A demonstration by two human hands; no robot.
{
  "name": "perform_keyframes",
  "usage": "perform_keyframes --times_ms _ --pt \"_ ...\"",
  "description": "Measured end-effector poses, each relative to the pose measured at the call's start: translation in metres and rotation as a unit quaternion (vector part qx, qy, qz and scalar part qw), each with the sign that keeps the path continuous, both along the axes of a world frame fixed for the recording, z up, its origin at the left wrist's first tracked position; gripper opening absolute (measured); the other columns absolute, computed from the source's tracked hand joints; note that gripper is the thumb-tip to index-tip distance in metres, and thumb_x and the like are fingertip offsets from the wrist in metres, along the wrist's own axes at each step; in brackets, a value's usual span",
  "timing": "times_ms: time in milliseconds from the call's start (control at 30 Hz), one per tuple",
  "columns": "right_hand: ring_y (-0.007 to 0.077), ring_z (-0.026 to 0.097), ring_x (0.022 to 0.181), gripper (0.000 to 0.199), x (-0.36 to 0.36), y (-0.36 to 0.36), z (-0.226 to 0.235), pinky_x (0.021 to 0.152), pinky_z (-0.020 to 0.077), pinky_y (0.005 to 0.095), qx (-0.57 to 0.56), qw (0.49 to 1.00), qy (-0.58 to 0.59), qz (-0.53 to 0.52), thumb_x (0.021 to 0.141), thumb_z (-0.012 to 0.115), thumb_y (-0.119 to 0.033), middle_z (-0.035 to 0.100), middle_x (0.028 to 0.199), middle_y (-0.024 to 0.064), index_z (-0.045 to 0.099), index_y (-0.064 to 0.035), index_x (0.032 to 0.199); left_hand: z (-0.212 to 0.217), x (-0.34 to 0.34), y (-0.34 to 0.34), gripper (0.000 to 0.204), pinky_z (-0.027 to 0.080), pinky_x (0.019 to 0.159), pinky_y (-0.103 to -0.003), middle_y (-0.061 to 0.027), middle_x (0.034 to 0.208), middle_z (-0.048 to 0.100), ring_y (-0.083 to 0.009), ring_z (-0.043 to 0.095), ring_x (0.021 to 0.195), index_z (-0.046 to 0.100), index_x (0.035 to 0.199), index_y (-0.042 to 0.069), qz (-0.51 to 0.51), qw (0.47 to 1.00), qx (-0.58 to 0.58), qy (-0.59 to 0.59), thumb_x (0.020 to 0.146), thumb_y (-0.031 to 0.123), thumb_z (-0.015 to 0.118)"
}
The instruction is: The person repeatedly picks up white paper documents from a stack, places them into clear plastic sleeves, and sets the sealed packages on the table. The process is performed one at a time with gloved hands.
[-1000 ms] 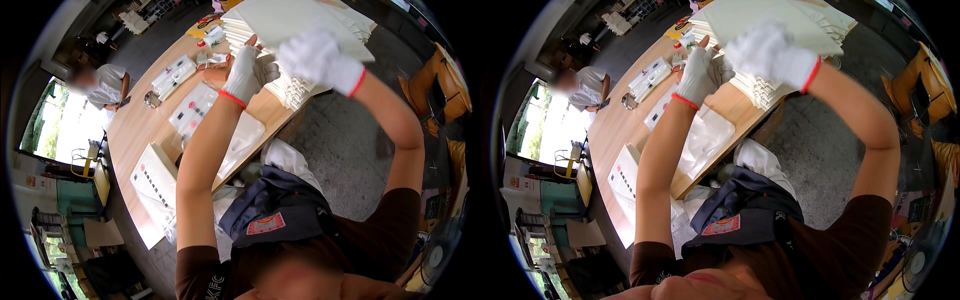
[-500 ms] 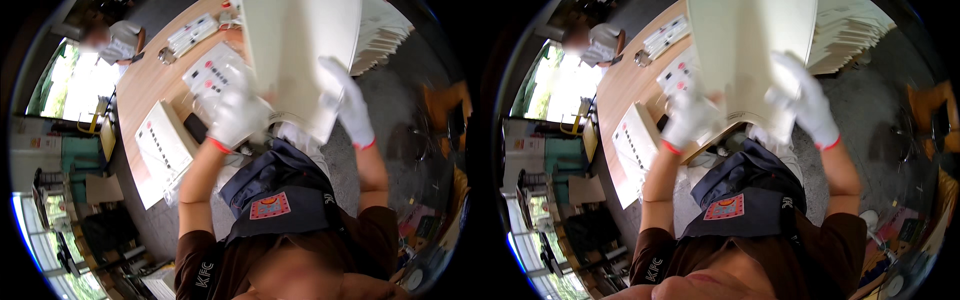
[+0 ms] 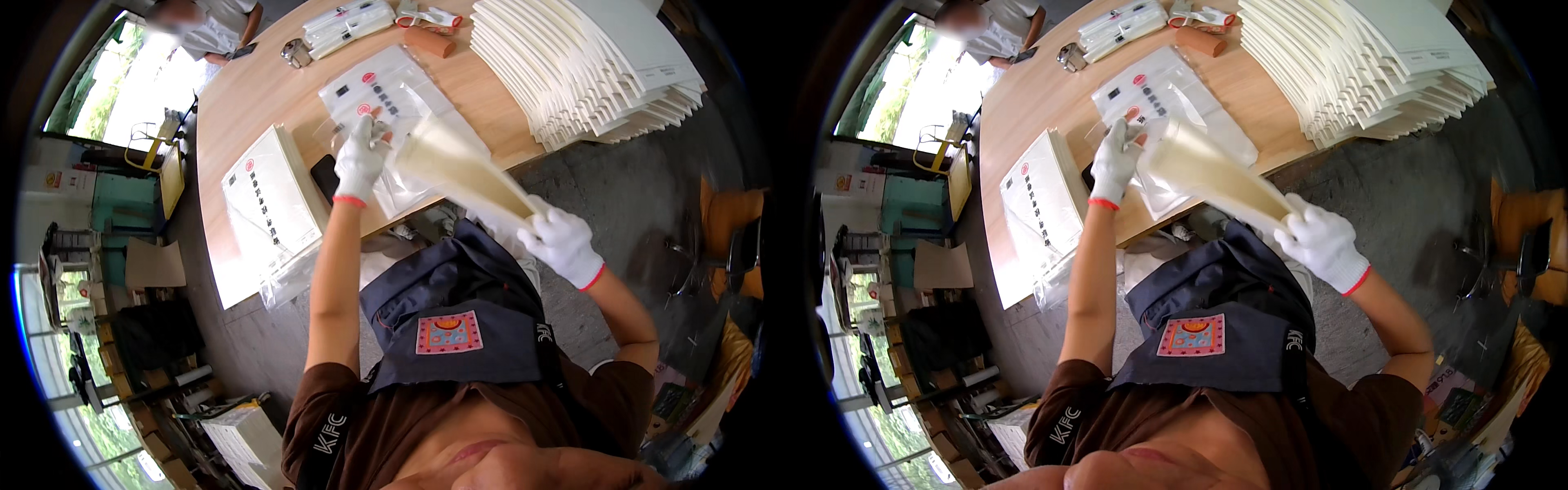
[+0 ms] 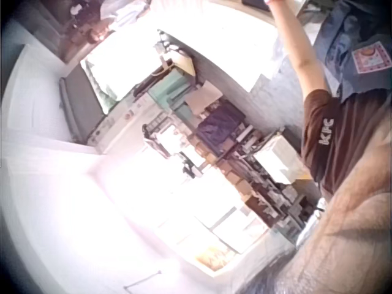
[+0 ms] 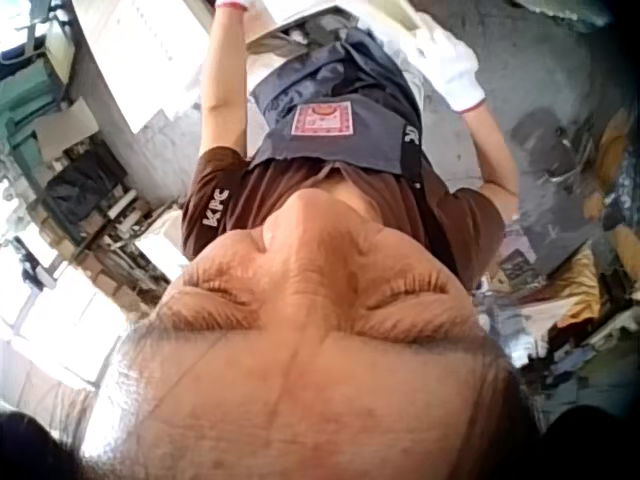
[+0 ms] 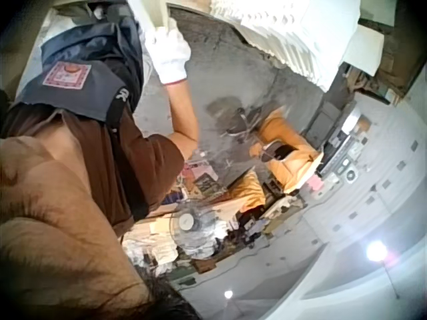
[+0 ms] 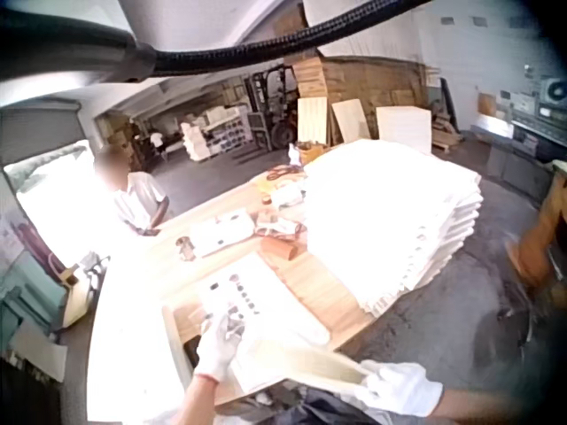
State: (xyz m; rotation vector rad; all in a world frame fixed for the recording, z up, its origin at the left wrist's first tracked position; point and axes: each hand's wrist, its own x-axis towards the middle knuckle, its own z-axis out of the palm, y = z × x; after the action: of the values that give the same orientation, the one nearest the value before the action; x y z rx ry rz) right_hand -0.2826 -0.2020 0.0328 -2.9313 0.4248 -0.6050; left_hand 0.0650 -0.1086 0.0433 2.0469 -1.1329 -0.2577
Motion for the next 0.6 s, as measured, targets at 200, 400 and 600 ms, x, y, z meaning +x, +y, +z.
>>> perform_keyframes --times_ms 200,400,600 --pt "0.0262 0.065 0.074 0.020 0.038 -0.015 -0.032 0.062 0.0544 0.0368 0.017 0.968 0.239 0.071 0.085 0.057 -0.028 0.065 0.092 0.0126 0.063 -0.0089 0.084 0.003 -0.036 0.005 0.044 0.047 0.067 -0.026 -0.0008 0.075 0.056 -0.0123 0.056 0.069 0.056 0.120 0.004 -0.181 0.970 -0.023 0.158 0.078 -0.007 0.050" --pt "0.0156 0.063 0.094 0.034 0.066 -0.049 -0.084 0.080 0.0494 0.0287 0.732 0.675 0.047 0.081 0.095 0.052 -0.026 0.067 0.107 0.0052 0.064 0.0011 0.112 -0.053 -0.106 0.070 0.012 0.054 0.066 -0.032 -0.0050 0.093 0.070 -0.0213 0.067 0.074 0.070 0.089 0.011 -0.402 0.886 -0.195 -0.122 0.081 0.012 0.060" --pt "0.0215 0.062 0.098 0.034 0.145 -0.024 -0.026 0.091 0.0462 0.0308 0.343 0.893 0.290 -0.006 0.088 0.059 -0.026 0.067 0.106 0.0073 0.063 -0.0046 0.115 -0.027 -0.107 0.037 0.030 0.049 0.052 -0.037 -0.0076 0.087 0.068 -0.0258 0.063 0.064 0.068 0.090 0.011 -0.295 0.932 -0.193 -0.084 0.064 -0.002 0.060"
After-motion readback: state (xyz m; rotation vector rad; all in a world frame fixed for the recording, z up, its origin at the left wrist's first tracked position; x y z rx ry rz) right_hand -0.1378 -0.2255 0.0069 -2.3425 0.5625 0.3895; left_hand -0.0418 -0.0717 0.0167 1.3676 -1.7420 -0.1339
